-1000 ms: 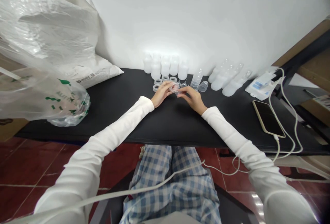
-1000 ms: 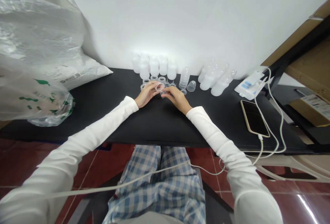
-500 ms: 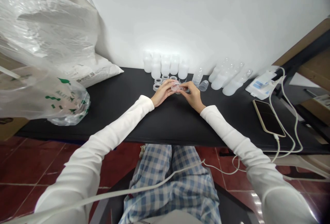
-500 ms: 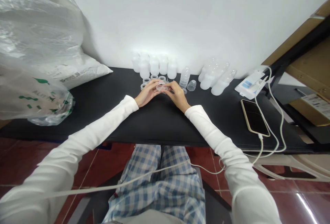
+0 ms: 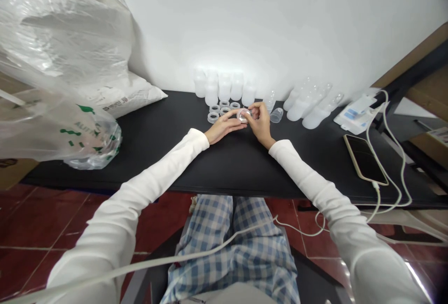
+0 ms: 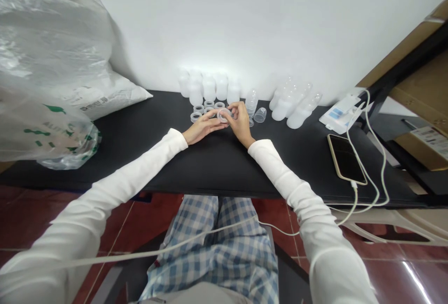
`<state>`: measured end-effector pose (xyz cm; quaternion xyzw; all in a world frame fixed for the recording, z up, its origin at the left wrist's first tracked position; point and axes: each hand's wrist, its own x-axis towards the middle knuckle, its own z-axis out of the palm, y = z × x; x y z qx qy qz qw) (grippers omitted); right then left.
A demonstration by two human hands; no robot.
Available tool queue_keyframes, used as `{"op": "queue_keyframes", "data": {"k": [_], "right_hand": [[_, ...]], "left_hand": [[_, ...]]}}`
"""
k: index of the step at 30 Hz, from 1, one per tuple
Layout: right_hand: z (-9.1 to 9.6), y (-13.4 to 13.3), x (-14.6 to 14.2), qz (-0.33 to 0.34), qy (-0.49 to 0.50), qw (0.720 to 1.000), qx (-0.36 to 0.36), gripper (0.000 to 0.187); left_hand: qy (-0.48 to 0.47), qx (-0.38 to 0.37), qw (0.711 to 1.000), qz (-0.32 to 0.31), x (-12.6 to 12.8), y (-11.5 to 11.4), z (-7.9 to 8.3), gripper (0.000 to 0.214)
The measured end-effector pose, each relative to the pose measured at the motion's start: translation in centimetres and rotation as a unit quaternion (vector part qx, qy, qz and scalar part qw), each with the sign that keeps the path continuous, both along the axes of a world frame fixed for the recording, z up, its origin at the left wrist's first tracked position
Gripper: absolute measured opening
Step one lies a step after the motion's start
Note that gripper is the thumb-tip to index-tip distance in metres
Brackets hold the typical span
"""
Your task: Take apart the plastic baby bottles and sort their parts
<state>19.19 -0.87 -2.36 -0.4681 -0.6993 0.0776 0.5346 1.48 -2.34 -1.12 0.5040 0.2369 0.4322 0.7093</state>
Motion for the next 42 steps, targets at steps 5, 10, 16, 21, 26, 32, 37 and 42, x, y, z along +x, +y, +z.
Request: {"op": "queue_keyframes", "data": {"k": [5,10,16,21,26,32,37,42], "right_hand": [[0.0,-0.4,-0.1,0.047,0.021,0.998,-0.022,0.037],[0.4,-0.9,-0.1,0.081,0.002,0.996,-0.035,0.042],[0.4,-1.1,-0.2,0.13,-0.045,0.989,-0.058,0.041],[0.2,-1.1,-0.5,0.172,-0.035,0.983,-0.058,0.036],[-0.1,-1.1,-0.7,0.187,-0.032,0.979,-0.071,0.03],[-0.2,-1.4,-1.1,0.167,-0.018,0.98,-0.105,0.027],[-0.3,-1.5,-1.1,0.169,0.006,0.976,-0.136,0.028],[-0.5,-1.0,-0.8,0.218,0.033,0.96,-0.173,0.037]], "left_hand": [[0.022,0.022,0.999,0.019,0.1,0.2,-0.6,0.045],[0.045,0.03,0.997,0.063,-0.1,0.5,-0.8,0.05],[0.052,0.046,0.992,0.102,-0.1,0.4,-0.7,0.051],[0.081,0.099,0.984,0.12,-0.1,0.7,-1.1,0.045],[0.103,0.12,0.98,0.122,0.0,1.1,-1.5,0.037],[0.129,0.144,0.973,0.122,0.3,0.9,-1.6,0.027],[0.139,0.13,0.974,0.127,0.5,1.0,-1.8,0.027],[0.14,0.089,0.98,0.109,0.2,1.4,-1.7,0.027]]}}
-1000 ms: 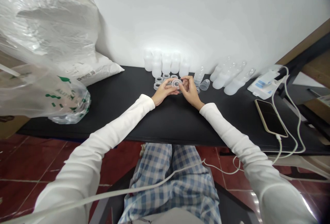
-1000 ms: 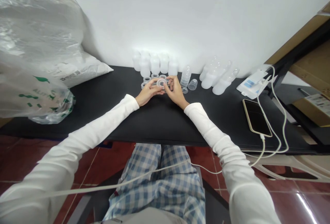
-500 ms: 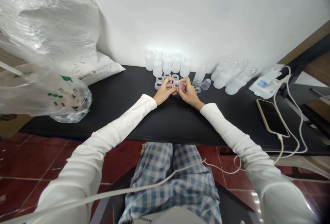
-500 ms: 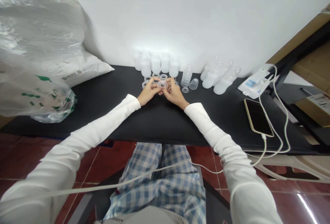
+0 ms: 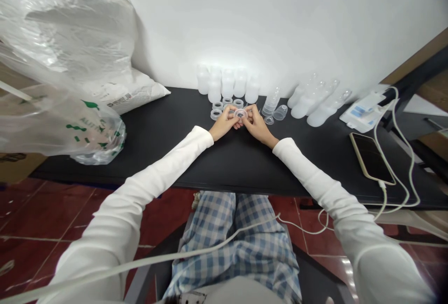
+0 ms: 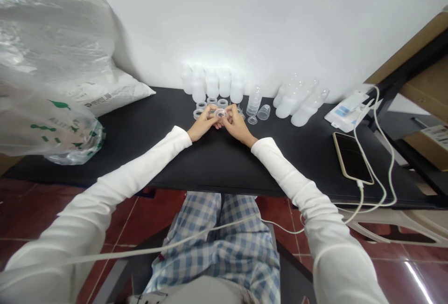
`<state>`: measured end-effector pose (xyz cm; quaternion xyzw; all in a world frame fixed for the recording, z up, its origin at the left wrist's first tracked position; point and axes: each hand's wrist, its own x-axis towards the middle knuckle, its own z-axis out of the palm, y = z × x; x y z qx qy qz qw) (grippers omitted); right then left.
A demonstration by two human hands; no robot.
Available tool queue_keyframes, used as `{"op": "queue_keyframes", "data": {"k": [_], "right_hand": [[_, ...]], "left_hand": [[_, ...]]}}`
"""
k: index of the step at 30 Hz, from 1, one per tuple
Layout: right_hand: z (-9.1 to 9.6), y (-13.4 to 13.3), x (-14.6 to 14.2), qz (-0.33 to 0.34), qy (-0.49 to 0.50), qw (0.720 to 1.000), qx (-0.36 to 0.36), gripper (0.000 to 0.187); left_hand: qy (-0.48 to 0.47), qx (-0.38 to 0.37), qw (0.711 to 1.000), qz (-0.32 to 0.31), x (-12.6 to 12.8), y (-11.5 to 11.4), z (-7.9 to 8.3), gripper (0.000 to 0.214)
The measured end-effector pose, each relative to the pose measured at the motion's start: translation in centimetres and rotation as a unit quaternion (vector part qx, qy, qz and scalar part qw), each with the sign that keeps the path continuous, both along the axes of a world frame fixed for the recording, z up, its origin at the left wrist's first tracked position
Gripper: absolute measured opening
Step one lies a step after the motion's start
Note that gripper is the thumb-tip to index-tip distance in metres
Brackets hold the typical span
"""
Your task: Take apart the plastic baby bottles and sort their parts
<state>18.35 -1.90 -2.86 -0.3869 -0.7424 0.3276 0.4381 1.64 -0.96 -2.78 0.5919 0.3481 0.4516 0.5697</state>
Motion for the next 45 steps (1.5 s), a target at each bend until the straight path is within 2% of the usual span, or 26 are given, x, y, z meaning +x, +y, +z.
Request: {"op": "queue_keyframes", "data": {"k": [4,10,18,27,31,38,45], "right_hand": [[0.0,0.0,0.0,0.034,0.012,0.999,-0.01,0.036],[0.3,-0.5,0.0,0.004,-0.032,0.999,-0.007,0.021],[0.8,-0.9,-0.2,-0.03,-0.071,0.997,0.012,0.013],[0.5,-0.7,0.0,0.033,-0.032,0.999,0.0,0.034],[0.5,-0.6,0.1,0.014,-0.025,1.0,0.004,0.04],[0.7,-0.5,0.2,0.023,-0.001,0.999,-0.028,0.04],[0.7,-0.5,0.2,-0.008,-0.007,1.0,-0.011,0.04]], "left_hand": [[-0.002,-0.011,1.0,-0.008,-0.2,0.0,0.2,0.024],[0.017,0.037,0.999,-0.026,-0.1,-0.5,0.1,0.027],[0.046,0.056,0.997,0.012,0.0,-1.0,0.2,0.026],[0.031,0.013,0.999,-0.035,-0.6,-0.4,0.3,0.029],[0.016,0.011,0.998,-0.059,-0.6,-0.5,0.4,0.031],[0.044,0.076,0.996,-0.019,-0.2,-1.1,0.5,0.027],[0.115,0.117,0.986,0.041,0.2,-1.6,0.5,0.019]]}}
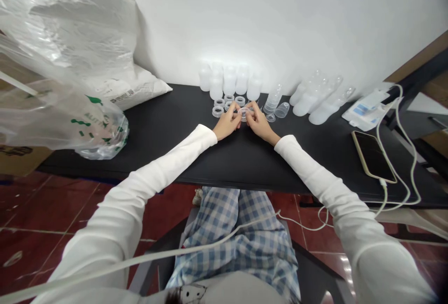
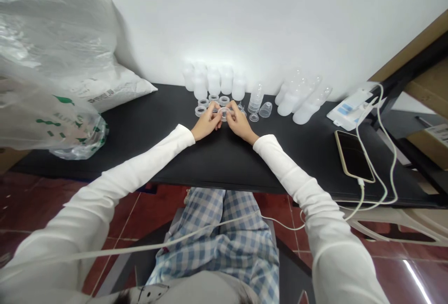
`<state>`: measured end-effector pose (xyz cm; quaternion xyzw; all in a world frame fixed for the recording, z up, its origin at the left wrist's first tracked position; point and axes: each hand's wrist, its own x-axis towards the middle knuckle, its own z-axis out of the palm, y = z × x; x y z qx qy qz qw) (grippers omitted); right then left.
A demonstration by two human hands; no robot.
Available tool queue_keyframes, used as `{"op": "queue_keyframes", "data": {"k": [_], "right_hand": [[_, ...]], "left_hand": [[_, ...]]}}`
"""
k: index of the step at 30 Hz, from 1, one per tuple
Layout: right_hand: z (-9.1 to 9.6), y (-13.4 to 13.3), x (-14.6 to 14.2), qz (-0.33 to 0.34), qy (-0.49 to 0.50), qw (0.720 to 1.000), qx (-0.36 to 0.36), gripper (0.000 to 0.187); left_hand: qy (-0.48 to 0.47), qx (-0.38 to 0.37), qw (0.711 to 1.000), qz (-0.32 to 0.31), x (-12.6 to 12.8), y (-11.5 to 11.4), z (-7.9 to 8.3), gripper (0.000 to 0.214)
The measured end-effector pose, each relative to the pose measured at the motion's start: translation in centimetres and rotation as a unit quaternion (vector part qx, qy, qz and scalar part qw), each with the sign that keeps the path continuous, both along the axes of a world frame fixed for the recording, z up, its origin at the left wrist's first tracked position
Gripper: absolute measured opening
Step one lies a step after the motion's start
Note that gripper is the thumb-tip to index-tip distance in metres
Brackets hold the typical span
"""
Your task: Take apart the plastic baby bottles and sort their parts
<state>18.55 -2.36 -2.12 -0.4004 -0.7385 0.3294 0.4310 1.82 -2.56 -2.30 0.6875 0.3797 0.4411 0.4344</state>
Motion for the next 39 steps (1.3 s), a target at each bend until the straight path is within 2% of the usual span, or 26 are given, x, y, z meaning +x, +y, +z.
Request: {"op": "queue_keyframes", "data": {"k": [9,13,18,21,28,33,39], "right_hand": [[0.1,-0.4,-0.2,0.039,0.021,0.999,-0.027,0.046],[-0.4,-0.2,-0.1,-0.001,-0.021,1.0,0.014,0.04],[-0.5,0.0,0.0,-0.014,-0.069,0.996,0.048,0.033],[-0.5,0.0,0.0,-0.003,-0.061,0.998,0.029,0.032],[-1.1,0.3,0.0,0.035,0.001,0.999,-0.022,0.042],[-0.4,0.0,-0.2,0.039,0.005,0.998,-0.05,0.045],[0.1,-0.3,-0.1,0.082,0.044,0.994,-0.049,0.049]], "left_hand": [[-0.015,-0.033,0.999,-0.027,-0.5,0.4,0.1,0.024],[-0.001,0.022,1.0,-0.003,-0.7,0.1,0.3,0.028],[0.009,0.024,1.0,-0.006,-0.8,0.0,0.3,0.028],[0.017,0.029,0.999,-0.003,-0.8,0.3,0.1,0.028],[-0.016,0.006,1.0,-0.004,-0.9,0.6,-0.2,0.035],[-0.042,-0.024,0.999,-0.016,-1.0,0.8,-0.2,0.036],[-0.09,-0.072,0.993,-0.039,-0.9,1.1,-0.1,0.031]]}}
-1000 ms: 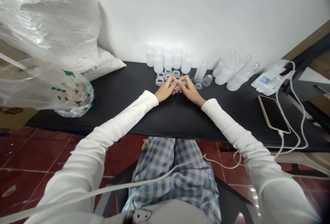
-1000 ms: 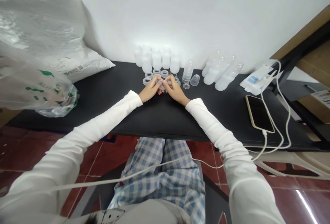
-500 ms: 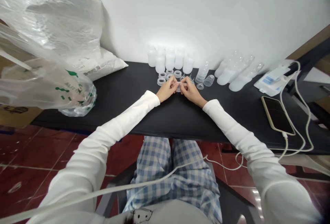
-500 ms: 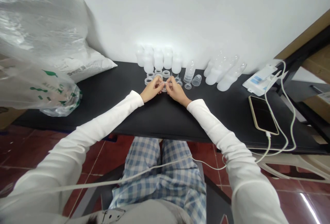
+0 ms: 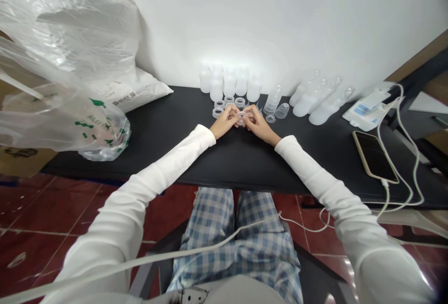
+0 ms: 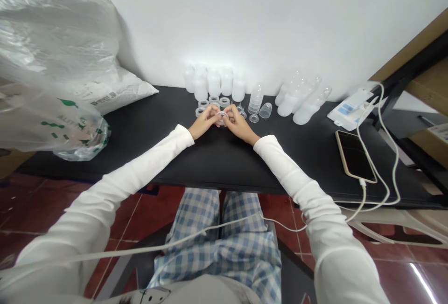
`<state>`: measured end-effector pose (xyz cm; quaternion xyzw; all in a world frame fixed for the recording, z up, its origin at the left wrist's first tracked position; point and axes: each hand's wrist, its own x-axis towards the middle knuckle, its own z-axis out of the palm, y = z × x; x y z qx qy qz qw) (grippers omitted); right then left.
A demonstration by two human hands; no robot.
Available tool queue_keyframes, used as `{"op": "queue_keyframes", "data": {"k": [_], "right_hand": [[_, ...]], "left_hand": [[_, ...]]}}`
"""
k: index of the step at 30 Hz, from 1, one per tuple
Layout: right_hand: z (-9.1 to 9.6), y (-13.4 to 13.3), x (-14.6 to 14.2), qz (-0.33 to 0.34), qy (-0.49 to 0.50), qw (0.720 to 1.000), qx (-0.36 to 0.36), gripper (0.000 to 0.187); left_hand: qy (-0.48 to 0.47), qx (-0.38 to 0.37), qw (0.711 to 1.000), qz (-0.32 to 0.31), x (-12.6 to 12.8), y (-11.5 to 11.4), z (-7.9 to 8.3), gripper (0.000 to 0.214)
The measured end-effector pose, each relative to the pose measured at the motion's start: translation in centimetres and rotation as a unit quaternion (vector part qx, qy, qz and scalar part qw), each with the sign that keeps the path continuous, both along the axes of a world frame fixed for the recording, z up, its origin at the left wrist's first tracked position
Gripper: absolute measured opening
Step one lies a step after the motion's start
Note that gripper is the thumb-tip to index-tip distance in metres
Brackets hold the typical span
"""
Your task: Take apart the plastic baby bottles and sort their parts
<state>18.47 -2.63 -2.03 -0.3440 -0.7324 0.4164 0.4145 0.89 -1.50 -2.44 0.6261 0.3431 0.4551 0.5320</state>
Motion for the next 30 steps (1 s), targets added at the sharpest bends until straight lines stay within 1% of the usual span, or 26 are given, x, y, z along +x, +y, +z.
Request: {"op": "queue_keyframes", "data": {"k": [4,8,14,17,23,26,30], "right_hand": [[-0.3,0.0,0.1,-0.025,-0.011,0.999,0.018,0.043],[-0.7,0.2,0.1,-0.042,-0.042,0.997,0.048,0.037],[-1.1,0.6,0.1,-0.045,-0.07,0.992,0.094,0.039],[-0.9,0.5,0.2,-0.05,-0.088,0.991,0.092,0.038],[-0.7,0.2,0.2,-0.024,-0.072,0.993,0.088,0.038],[-0.8,0.1,0.1,-0.034,-0.07,0.993,0.086,0.032],[-0.8,0.1,0.0,-0.06,-0.084,0.989,0.105,0.024]], "left_hand": [[0.004,0.0,1.0,-0.014,0.1,0.1,-0.4,0.034],[0.022,0.012,1.0,0.002,0.2,0.3,-0.9,0.033],[0.022,0.034,0.999,0.03,0.0,0.6,-1.2,0.033],[0.01,0.028,0.999,0.023,-0.1,0.6,-1.1,0.034],[-0.002,0.031,0.999,0.012,-0.2,0.6,-1.1,0.035],[0.003,0.04,0.999,0.006,-0.1,0.5,-1.1,0.034],[0.012,0.042,0.999,0.016,0.2,0.4,-1.0,0.031]]}}
